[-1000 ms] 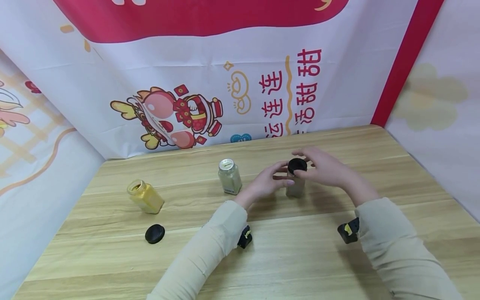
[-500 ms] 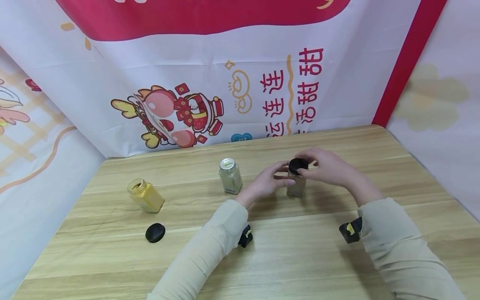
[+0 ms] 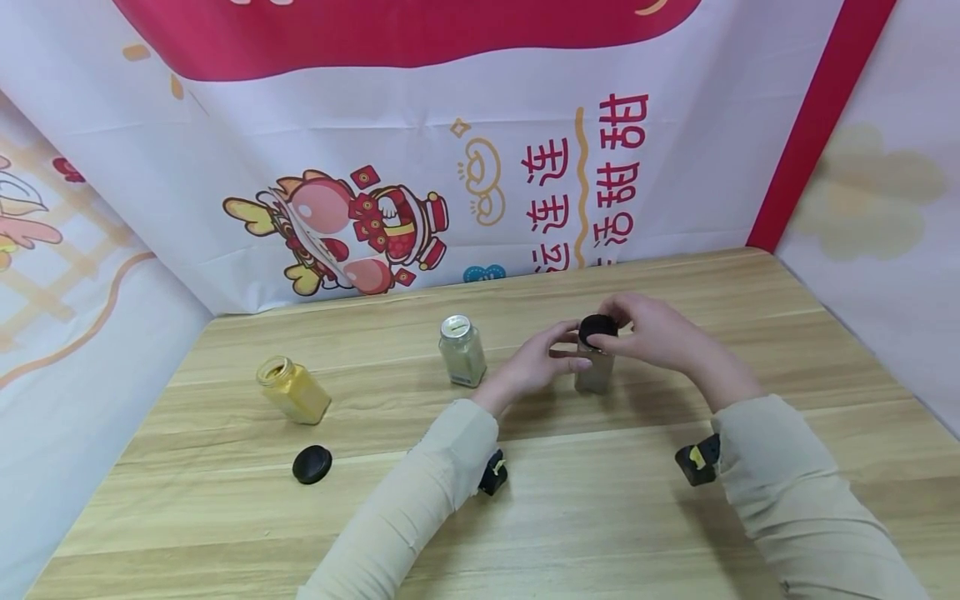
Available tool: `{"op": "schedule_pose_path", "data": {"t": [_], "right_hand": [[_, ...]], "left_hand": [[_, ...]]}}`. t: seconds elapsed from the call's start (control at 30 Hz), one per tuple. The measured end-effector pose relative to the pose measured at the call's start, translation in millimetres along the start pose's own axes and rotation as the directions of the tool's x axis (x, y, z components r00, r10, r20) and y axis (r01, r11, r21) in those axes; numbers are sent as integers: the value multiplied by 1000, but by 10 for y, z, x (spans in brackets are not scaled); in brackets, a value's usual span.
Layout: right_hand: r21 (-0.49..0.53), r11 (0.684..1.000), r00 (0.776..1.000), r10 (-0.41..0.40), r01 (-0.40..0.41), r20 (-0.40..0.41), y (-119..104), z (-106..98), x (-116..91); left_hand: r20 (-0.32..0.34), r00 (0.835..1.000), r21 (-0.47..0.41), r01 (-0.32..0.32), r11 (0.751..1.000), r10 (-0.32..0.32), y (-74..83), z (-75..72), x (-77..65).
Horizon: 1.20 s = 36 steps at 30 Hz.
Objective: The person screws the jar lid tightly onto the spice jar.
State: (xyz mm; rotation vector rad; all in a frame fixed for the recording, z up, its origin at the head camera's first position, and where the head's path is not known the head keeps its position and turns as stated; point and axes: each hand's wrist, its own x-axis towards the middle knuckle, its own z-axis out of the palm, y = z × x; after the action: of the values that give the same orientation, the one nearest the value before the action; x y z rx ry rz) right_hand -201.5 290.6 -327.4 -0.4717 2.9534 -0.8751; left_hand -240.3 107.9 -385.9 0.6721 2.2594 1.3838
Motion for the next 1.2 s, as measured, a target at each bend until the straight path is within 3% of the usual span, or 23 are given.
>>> {"op": "schedule_pose_path", "data": {"t": [0.27,0.97,1.2], "right_hand": [[5,994,994,-106,106,33,6,-36,-67],[-19,998,998,-61,61,24,-4,-31,-18],[-16,995,995,-95,96,19,5,-26,-21]], "left_hand": [[-1,1000,10,-6,1000,6,-18,5,11],[19,1000,43,24,999,-25,-6,-39,26],[14,1000,38,25,999,-26,-3,-29,23]]}}
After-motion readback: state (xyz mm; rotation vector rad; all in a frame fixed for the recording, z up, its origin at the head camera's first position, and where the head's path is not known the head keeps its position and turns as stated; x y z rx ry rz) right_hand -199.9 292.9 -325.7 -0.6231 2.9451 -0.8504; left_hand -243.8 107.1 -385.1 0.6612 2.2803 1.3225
